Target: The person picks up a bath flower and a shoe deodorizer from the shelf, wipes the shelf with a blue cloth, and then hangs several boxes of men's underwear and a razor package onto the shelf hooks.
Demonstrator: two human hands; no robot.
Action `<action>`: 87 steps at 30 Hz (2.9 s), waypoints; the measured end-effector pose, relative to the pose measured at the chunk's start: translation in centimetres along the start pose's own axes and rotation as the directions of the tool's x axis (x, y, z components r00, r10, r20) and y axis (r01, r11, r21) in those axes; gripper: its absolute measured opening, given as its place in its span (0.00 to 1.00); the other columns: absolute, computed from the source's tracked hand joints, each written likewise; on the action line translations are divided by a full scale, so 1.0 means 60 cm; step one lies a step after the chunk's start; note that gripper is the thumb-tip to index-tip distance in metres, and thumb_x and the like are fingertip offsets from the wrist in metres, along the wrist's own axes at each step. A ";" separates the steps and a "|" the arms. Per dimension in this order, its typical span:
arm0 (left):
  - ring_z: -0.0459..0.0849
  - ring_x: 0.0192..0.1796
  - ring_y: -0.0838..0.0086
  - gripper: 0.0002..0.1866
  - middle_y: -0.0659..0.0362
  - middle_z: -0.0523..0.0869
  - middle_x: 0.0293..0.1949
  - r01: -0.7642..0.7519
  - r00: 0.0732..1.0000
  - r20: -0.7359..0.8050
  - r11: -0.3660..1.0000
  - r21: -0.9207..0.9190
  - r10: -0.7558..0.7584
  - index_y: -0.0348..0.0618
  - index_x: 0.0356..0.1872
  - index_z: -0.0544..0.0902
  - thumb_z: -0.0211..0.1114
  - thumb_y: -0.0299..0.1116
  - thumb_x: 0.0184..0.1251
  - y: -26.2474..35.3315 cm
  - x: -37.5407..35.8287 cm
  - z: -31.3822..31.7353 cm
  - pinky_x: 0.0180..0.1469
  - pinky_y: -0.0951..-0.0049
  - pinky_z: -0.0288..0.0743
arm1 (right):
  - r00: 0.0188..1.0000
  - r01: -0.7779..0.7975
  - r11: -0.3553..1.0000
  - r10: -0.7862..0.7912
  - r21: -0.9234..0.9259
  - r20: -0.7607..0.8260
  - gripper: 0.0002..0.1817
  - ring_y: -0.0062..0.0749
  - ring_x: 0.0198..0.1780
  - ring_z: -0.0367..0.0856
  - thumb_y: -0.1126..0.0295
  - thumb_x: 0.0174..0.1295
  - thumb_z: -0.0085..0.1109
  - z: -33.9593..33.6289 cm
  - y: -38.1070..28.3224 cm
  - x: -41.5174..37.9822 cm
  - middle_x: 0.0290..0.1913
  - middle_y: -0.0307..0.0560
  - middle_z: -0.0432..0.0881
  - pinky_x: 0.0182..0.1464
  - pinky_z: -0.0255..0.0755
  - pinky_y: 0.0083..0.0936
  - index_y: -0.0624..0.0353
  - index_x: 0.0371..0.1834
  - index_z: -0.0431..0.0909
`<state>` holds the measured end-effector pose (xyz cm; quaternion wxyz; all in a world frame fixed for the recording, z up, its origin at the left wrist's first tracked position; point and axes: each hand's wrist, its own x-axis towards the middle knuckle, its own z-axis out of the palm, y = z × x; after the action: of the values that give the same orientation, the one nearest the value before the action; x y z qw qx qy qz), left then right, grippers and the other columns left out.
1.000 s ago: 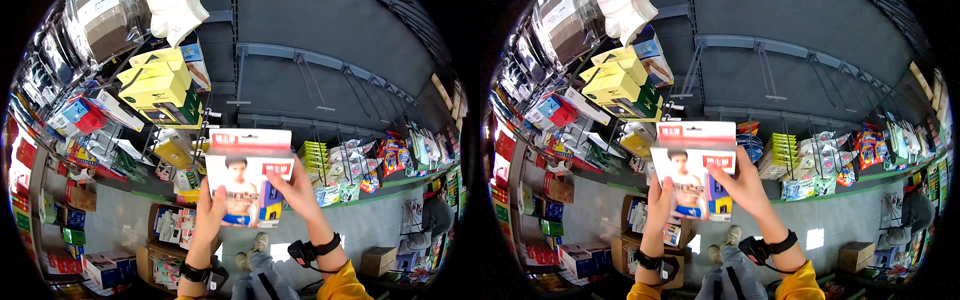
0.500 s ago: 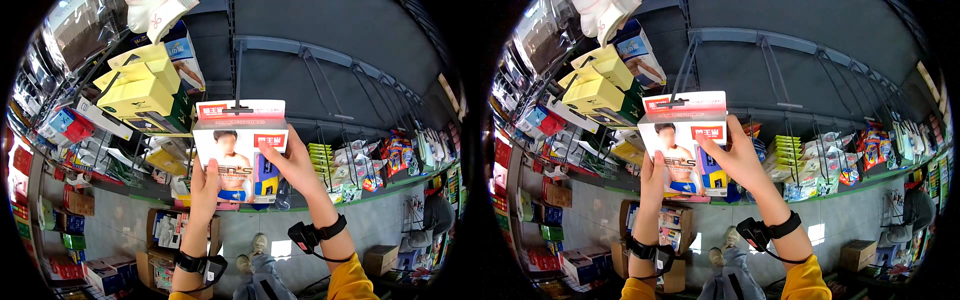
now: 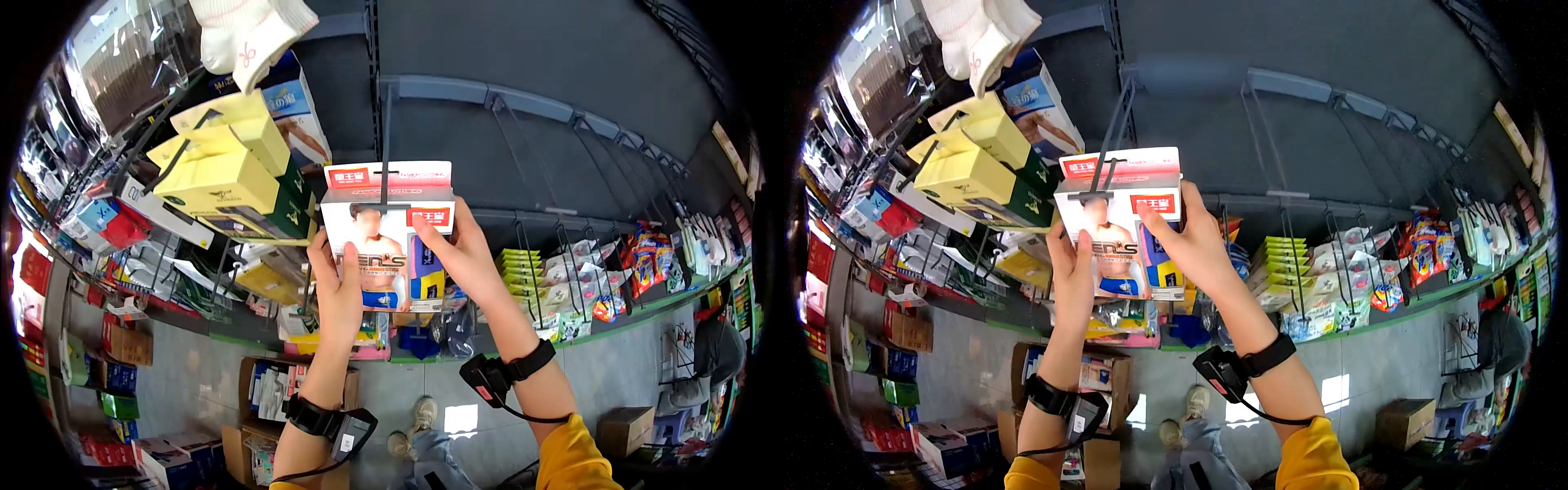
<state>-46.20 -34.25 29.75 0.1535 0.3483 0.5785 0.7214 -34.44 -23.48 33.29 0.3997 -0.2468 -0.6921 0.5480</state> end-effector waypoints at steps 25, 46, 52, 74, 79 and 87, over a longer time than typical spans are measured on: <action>0.66 0.60 0.65 0.38 0.45 0.62 0.61 0.154 0.973 0.171 0.988 0.008 -0.153 0.37 0.66 0.45 0.57 0.30 0.59 -0.050 0.134 0.033 0.59 0.75 0.59 | 0.974 0.178 0.941 -0.209 -0.288 -0.082 0.35 0.42 0.56 0.69 0.57 0.54 0.59 -0.024 0.100 0.145 0.53 0.59 0.70 0.56 0.61 0.26 0.66 0.59 0.57; 0.77 0.34 0.74 0.10 0.56 0.78 0.35 0.528 0.384 -0.500 0.629 -0.570 -0.776 0.40 0.39 0.71 0.55 0.34 0.62 -0.228 -0.561 -0.344 0.37 0.73 0.73 | 0.566 -0.362 0.879 0.472 -0.311 0.676 0.13 0.24 0.41 0.77 0.72 0.61 0.50 0.322 0.254 -0.424 0.40 0.46 0.78 0.44 0.69 0.17 0.64 0.48 0.69; 0.70 0.50 0.70 0.27 0.56 0.71 0.46 0.550 0.095 -0.499 0.463 -0.695 -0.861 0.40 0.52 0.65 0.62 0.44 0.56 -0.359 -0.615 -0.456 0.49 0.68 0.66 | 0.390 -0.366 0.832 0.544 -0.416 0.743 0.19 0.27 0.47 0.74 0.72 0.60 0.51 0.441 0.436 -0.481 0.45 0.46 0.76 0.48 0.67 0.20 0.64 0.54 0.65; 0.78 0.35 0.67 0.24 0.48 0.78 0.36 0.669 0.252 -0.780 0.685 -0.287 -0.573 0.31 0.41 0.68 0.70 0.31 0.45 -0.766 -0.621 -0.546 0.36 0.72 0.71 | 0.205 -0.193 0.721 0.693 -0.665 0.691 0.28 0.46 0.59 0.65 0.70 0.56 0.51 0.546 0.786 -0.532 0.59 0.56 0.66 0.57 0.60 0.31 0.59 0.62 0.59; 0.78 0.42 0.70 0.22 0.50 0.78 0.40 0.609 0.291 -0.824 0.758 -0.234 -0.487 0.32 0.44 0.66 0.66 0.27 0.51 -0.617 -0.599 -0.505 0.43 0.74 0.71 | 0.433 -0.105 0.877 0.465 -0.469 0.772 0.30 0.44 0.59 0.64 0.70 0.54 0.57 0.532 0.709 -0.505 0.58 0.57 0.65 0.58 0.59 0.31 0.62 0.61 0.58; 0.77 0.46 0.73 0.25 0.54 0.78 0.43 0.507 0.514 -0.649 0.809 -0.298 -0.561 0.34 0.52 0.65 0.65 0.26 0.53 -0.305 -0.535 -0.498 0.48 0.74 0.71 | 0.486 -0.257 0.936 0.339 -0.239 0.806 0.45 0.39 0.64 0.56 0.67 0.47 0.67 0.499 0.434 -0.391 0.63 0.55 0.57 0.64 0.52 0.31 0.64 0.65 0.48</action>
<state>-47.07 -70.86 -0.51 0.1442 -0.1585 0.6439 0.7345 -48.48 -51.34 -0.61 -0.0913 -0.0881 -0.7670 0.6290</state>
